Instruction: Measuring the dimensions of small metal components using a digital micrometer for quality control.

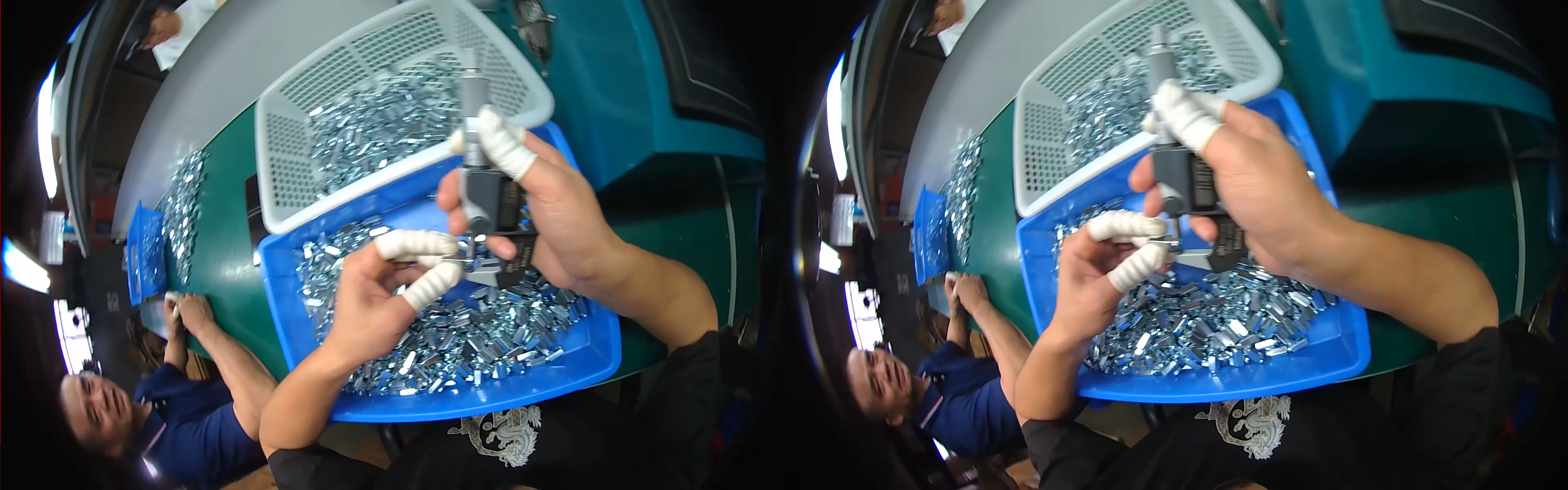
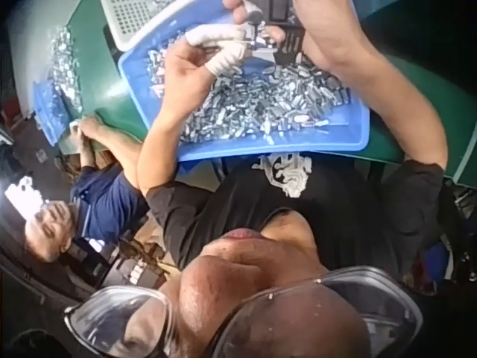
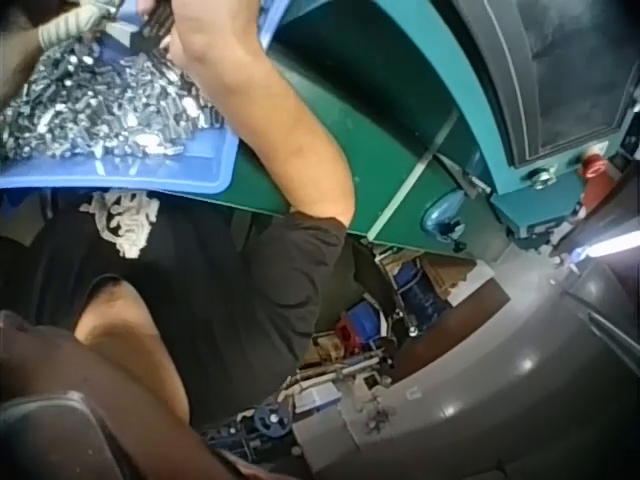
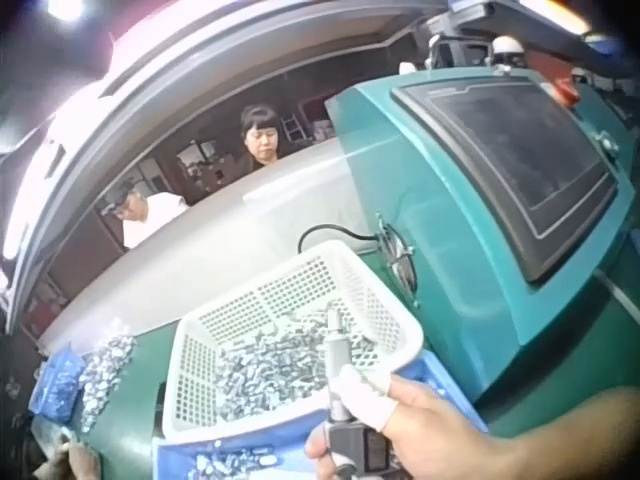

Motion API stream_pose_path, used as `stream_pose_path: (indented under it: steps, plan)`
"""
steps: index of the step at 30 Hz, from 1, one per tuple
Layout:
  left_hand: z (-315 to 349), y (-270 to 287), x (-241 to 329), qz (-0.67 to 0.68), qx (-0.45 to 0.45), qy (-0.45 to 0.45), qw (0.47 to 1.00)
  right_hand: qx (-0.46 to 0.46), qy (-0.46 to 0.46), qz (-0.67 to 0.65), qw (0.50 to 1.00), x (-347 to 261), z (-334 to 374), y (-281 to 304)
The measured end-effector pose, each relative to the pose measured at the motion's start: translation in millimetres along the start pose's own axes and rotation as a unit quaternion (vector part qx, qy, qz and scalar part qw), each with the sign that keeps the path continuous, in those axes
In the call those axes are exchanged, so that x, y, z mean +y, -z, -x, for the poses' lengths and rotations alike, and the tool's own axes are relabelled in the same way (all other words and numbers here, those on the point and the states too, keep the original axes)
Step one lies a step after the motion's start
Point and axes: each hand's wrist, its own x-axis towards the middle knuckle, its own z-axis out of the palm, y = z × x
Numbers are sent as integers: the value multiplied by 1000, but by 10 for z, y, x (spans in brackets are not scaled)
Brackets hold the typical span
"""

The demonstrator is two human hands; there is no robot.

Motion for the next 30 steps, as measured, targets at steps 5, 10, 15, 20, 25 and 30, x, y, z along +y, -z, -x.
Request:
stream_pose_path:
  steps: [5,10,15,20,25,30]
  plan:
    - [-9,37,2,-1,15,1,1000,25,-14,11,1000,-5,21,-59]
    - [-72,195,126,-32,146,-134,980,46,-13,2,999,-1,14,-99]
    - [-65,253,155,-170,181,-191,950,90,-32,6,995,-27,25,-152]
    - [73,88,-3,-487,72,-132,861,65,2,14,998,58,32,-125]
    - [39,61,-146,-557,48,-105,823,56,2,11,998,60,11,-119]
    - [67,107,-41,-582,31,-62,810,48,-5,1,999,40,8,-134]
